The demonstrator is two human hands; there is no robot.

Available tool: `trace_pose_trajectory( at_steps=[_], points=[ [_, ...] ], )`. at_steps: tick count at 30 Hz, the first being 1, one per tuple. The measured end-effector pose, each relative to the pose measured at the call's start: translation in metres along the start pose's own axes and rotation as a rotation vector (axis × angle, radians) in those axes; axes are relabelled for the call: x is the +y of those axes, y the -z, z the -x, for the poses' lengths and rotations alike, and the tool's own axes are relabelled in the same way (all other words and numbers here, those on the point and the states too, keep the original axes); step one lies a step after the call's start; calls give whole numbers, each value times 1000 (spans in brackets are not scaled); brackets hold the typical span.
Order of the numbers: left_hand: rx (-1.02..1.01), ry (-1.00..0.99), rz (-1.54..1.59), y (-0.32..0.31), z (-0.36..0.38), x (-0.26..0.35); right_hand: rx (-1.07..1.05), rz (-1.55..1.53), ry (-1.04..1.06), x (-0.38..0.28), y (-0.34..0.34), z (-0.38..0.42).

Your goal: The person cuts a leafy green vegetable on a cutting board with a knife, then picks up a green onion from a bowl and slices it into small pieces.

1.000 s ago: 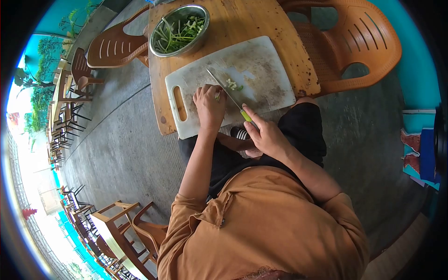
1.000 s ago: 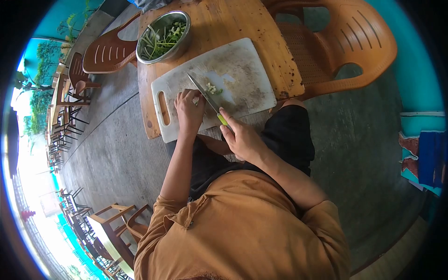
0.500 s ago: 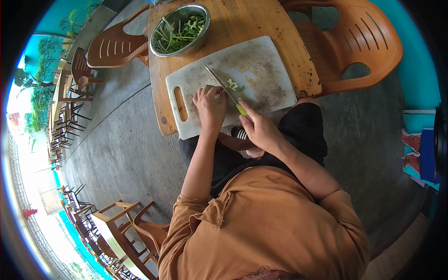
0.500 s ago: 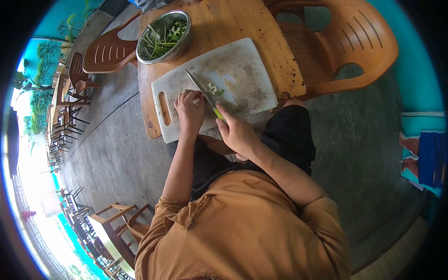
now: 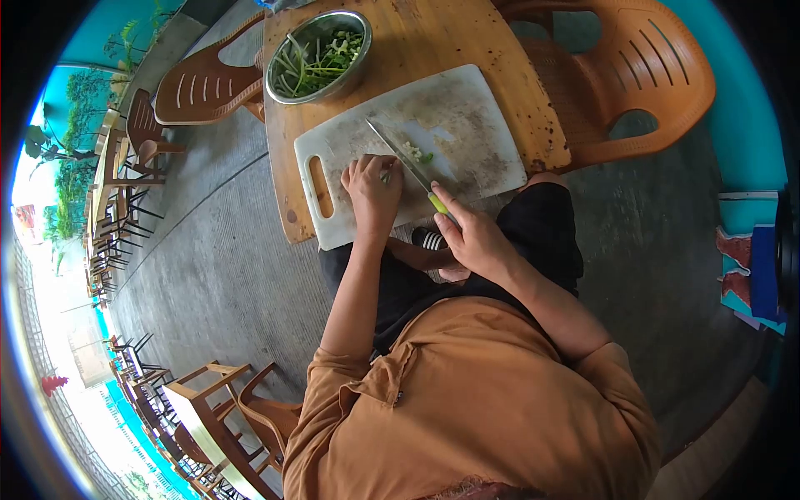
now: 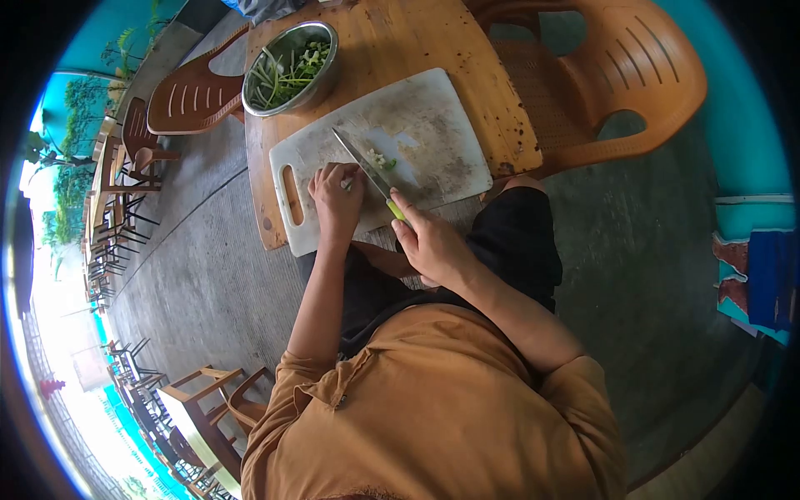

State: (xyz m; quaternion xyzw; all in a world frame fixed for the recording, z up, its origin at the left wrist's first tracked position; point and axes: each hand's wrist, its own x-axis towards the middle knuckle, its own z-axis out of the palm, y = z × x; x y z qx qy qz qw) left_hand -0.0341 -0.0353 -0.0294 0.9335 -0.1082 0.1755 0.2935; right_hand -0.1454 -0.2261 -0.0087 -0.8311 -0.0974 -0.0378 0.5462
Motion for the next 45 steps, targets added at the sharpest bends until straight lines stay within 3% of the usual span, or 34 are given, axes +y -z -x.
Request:
trace_pose_trajectory(
  at_steps=[17,26,33,35,39,42,44,45],
  points=[
    [7,-35,16,-5,-2,-11,-102,23,-183,-6,-5,-7],
    [31,-31,-10,-4,-1,-8,36,161,16,6,-19,-10],
    [14,4,19,-4,0,-8,7,16,16,-1,-2,4],
    [19,-6,15,-4,0,-9,-112,-63,-142,-13,7,5],
    [9,-9,7,-2,-1,-8,-132,-65,-170,-12,6,5],
    [5,-13,18,-1,0,-9,-1,-51,-1,-8,2,4],
    [4,-18,25,0,0,-9,-200,-107,-289,-18,15,3],
    [6,-31,28,0,0,-9,-202,-107,-289,-17,15,3]
  ],
)
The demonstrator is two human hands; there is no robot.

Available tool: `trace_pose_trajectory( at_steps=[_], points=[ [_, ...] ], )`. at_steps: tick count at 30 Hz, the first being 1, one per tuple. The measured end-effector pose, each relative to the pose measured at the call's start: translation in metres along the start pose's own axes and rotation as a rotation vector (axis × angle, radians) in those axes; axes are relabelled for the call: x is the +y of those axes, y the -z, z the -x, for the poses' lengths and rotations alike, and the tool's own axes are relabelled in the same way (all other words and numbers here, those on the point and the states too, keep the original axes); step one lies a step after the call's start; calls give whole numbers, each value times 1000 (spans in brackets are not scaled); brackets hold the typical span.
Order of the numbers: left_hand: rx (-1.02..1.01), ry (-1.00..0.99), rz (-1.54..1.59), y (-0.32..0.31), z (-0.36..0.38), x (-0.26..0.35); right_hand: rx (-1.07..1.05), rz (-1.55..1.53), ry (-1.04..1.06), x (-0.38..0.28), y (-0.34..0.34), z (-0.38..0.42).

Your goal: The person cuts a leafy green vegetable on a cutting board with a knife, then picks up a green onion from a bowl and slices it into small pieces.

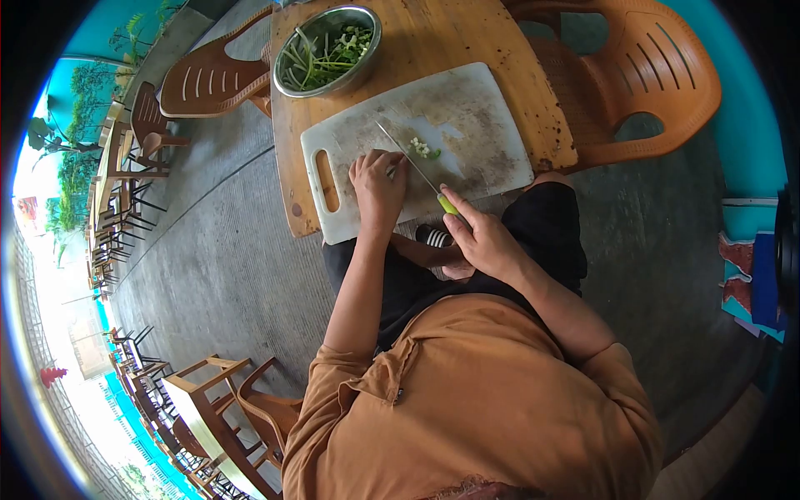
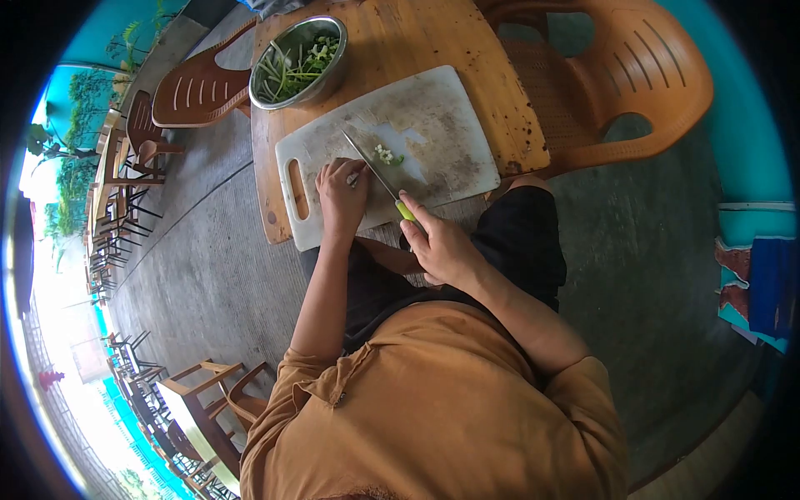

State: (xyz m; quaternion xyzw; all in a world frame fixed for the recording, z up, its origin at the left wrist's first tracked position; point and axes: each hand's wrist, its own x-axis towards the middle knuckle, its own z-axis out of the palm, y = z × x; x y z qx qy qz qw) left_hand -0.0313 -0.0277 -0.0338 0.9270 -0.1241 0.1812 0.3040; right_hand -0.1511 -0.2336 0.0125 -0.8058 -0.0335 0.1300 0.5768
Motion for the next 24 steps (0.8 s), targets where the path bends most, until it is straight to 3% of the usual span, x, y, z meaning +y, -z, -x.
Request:
trace_pose_trajectory(
  at_steps=[3,5,18,24],
  points=[
    [4,-13,0,0,0,0,4,-50,-14,9,-5,-1],
    [3,-13,-1,0,1,0,101,-27,145,19,-12,-3],
    [-16,-28,-21,4,2,0,155,205,130,5,-26,-29],
    [6,4,-62,6,5,3,227,262,285,25,-29,-15]
  ],
)
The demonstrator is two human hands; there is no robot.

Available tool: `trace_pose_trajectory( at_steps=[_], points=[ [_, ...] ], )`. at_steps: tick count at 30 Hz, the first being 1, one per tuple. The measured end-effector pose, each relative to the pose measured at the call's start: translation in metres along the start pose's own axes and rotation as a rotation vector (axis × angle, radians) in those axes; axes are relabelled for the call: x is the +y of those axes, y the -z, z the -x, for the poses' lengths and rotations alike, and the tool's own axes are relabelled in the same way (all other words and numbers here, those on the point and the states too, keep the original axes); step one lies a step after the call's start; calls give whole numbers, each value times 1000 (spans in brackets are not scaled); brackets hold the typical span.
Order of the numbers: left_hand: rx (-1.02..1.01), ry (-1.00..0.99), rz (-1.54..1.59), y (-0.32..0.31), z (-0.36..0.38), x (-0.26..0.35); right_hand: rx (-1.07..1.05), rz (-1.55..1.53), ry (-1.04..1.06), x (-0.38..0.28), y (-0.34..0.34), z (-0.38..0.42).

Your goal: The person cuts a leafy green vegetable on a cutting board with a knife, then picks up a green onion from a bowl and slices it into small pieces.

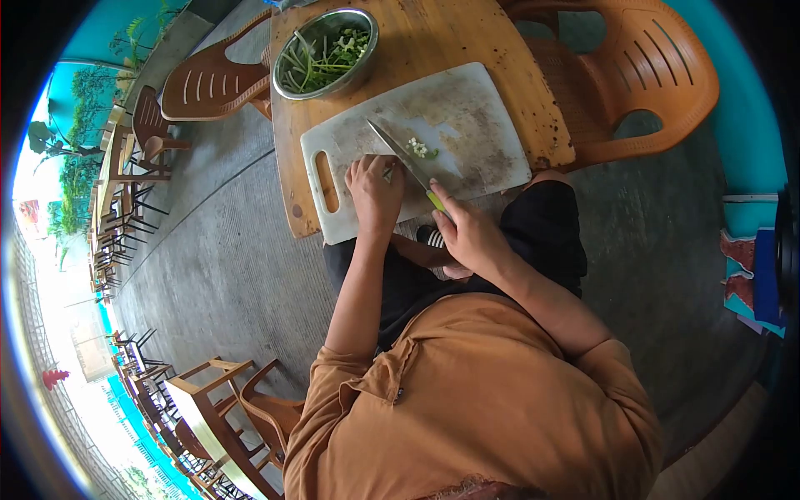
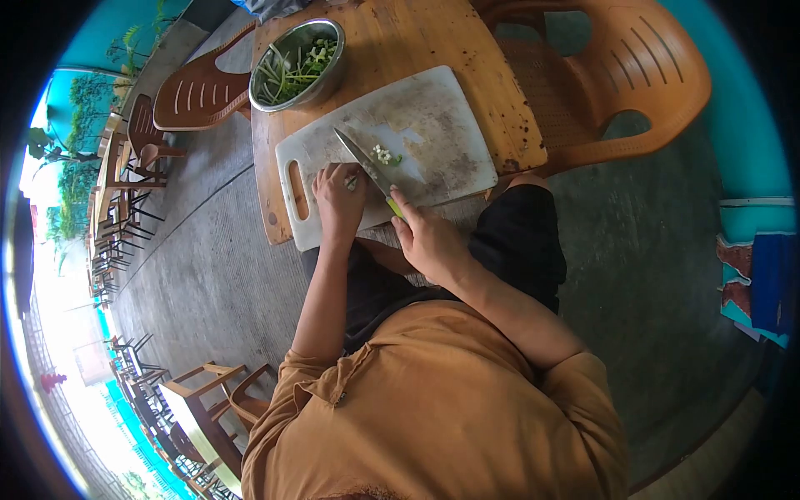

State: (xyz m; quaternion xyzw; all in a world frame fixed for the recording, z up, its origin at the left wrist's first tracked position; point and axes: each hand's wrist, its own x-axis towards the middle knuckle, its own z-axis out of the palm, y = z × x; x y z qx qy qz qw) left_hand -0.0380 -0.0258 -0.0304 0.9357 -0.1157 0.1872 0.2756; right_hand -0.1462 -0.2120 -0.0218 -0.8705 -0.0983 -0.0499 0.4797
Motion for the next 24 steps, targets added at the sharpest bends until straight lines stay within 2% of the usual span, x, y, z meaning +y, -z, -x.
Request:
trace_pose_trajectory(
  at_steps=[9,14,17,24],
  points=[
    [3,-9,-14,-3,-2,4,10,-47,0,0,3,4],
    [-19,-9,21,-5,-2,9,-46,-84,-96,-8,15,-2],
    [-15,3,2,-6,-2,6,20,-108,13,-4,10,-1],
    [-21,-5,8,-5,-2,4,-48,-179,-63,-15,18,2]
  ],
)
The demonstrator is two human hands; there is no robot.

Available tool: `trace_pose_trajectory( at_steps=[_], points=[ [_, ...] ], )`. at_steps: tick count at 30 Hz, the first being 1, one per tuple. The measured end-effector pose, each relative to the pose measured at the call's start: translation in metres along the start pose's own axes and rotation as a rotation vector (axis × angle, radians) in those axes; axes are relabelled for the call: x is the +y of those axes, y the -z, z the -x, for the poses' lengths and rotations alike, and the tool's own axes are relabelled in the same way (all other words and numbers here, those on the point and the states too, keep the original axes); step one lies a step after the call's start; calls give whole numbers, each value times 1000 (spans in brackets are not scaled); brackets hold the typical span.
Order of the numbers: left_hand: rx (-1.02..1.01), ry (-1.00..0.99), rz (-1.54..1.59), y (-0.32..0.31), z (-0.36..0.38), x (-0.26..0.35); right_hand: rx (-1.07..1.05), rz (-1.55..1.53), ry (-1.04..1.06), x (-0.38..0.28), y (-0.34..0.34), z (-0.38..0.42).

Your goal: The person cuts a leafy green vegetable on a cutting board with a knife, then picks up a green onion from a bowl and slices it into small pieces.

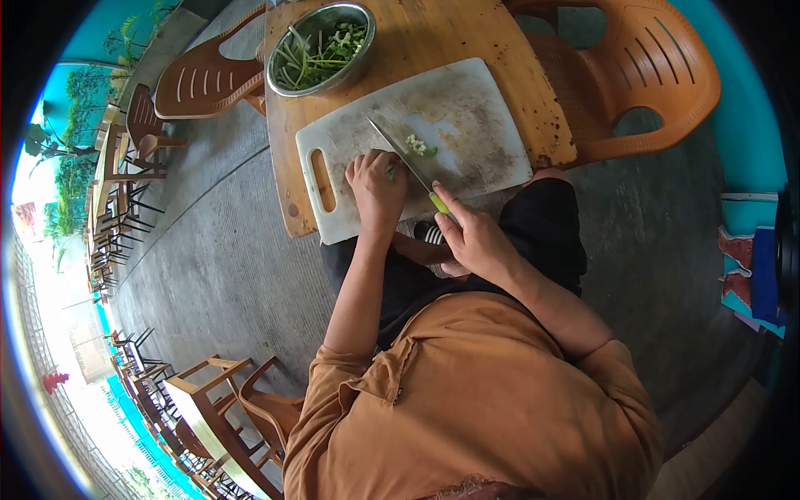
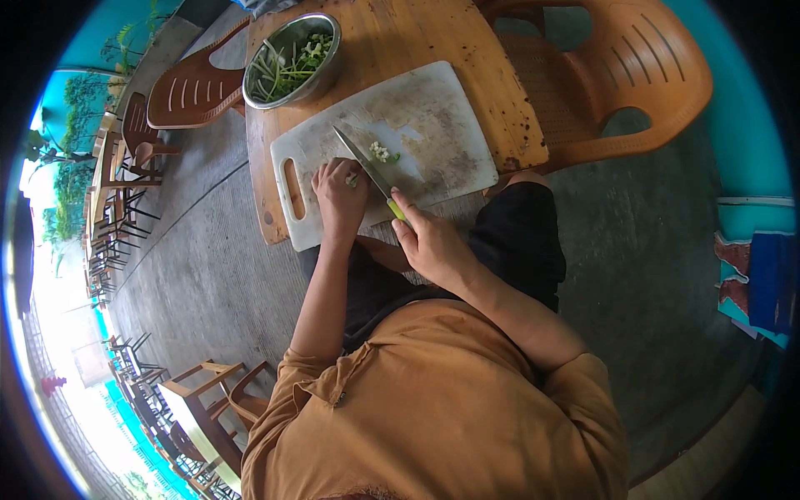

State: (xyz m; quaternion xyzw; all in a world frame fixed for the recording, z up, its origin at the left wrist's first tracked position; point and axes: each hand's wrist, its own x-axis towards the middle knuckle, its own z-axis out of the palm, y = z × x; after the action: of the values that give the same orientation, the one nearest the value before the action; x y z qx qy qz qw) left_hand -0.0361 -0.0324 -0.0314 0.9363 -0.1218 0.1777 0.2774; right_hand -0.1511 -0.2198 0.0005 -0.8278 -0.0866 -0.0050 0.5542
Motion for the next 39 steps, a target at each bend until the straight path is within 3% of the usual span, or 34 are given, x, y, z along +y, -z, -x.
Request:
trace_pose_trajectory(
  at_steps=[3,5,12,17,20,27,29,39],
  points=[
    [2,-2,3,-1,0,0,-74,3,-123,-2,1,-1],
    [8,-6,2,-1,0,0,30,58,-12,4,-8,-4],
    [20,-9,14,-1,1,-1,-6,138,-73,9,-18,-29],
    [48,-20,3,-3,3,-2,86,115,64,15,-16,-14],
    [57,10,15,-4,3,-1,-5,102,-20,9,-3,3],
    [46,9,1,-5,-1,1,58,86,62,11,-2,8],
    [52,-3,7,-3,-3,2,2,93,-25,10,0,4],
    [34,-14,-14,-3,1,-1,-19,15,-24,1,6,6]
  ],
)
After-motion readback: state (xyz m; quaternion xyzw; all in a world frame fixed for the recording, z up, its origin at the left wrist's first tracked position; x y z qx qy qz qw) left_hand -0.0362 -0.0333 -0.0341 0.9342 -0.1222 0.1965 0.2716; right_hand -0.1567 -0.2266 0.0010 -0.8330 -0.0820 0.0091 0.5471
